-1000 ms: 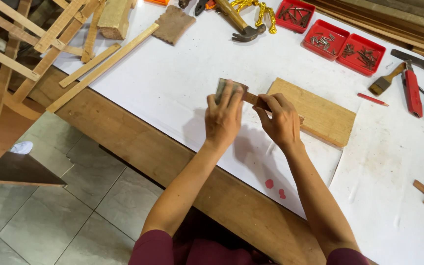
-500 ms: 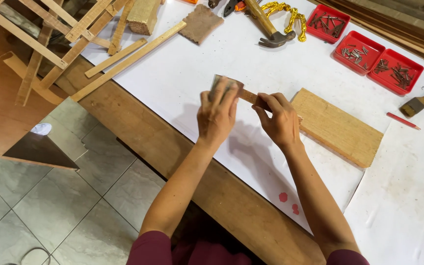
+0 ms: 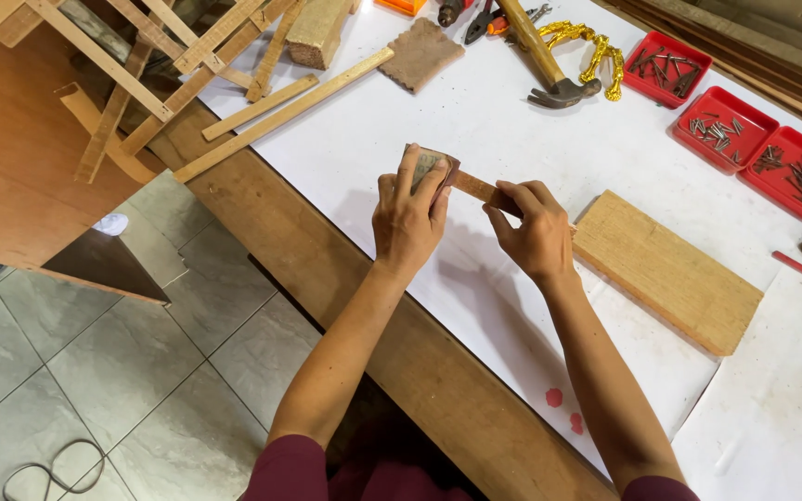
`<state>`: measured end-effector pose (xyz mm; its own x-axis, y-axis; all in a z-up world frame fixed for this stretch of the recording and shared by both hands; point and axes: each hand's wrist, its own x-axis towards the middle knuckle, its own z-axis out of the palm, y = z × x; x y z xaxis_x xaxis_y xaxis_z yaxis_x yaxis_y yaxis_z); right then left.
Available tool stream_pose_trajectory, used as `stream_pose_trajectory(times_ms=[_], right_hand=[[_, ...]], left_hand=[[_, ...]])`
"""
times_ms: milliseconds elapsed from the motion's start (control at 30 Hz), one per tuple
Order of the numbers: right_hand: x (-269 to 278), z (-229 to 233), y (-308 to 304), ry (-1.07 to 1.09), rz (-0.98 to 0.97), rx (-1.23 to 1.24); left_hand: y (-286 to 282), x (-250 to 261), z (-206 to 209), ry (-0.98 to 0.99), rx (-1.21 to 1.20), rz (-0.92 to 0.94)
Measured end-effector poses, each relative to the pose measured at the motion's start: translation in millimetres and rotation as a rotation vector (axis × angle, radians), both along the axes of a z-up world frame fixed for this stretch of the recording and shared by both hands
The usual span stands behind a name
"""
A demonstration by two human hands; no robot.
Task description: The recorder is sanding small wooden pieces and measuring them on a workbench.
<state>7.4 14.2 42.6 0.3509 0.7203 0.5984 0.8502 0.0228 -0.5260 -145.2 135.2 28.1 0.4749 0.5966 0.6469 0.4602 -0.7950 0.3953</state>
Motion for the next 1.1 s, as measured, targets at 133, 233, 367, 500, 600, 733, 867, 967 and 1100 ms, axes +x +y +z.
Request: stream_pose_trajectory(times_ms=[133, 233, 367, 500, 600, 733, 867, 967, 1100], right_hand=[[2.4, 5.2, 5.2, 0.011, 0.018, -0.02], [5.7, -0.1, 10.6, -0.006, 0.041, -0.007], [1.7, 12.3, 13.5, -0.244, -0.063, -0.009], [1.7, 10.2, 17.6, -0.398, -0.145, -0.021], [6.6, -7.3, 21.3, -0.289, -0.06, 0.004], [8.4, -11.4, 25.5, -0.276, -0.055, -0.009], [8.5, -8.7, 27.2, -0.273, -0.058, -0.011], [7.5, -8.3, 26.6, -0.263, -0.054, 0.0], [6.1, -7.6, 27.4, -0.24, -0.054, -0.026]], left_hand=[[6.6, -2.1, 2.3, -0.004, -0.021, -0.003], [12.5, -3.9, 0.9, -0.038, -0.028, -0.016], [19.9, -4.6, -2.7, -0.028, -0.068, -0.008], [24.2, -3.7, -13.1, -0.024, -0.046, 0.02], [25.9, -3.4, -15.3, -0.016, -0.053, 0.027], [28.2, 0.2, -19.8, -0.003, 0.004, 0.075], [29.6, 1.2, -18.4, 0.006, -0.008, 0.085], [29.8, 2.2, -19.7, 0.014, -0.02, 0.087], [27.1, 5.8, -22.1, 0.051, -0.039, 0.114]])
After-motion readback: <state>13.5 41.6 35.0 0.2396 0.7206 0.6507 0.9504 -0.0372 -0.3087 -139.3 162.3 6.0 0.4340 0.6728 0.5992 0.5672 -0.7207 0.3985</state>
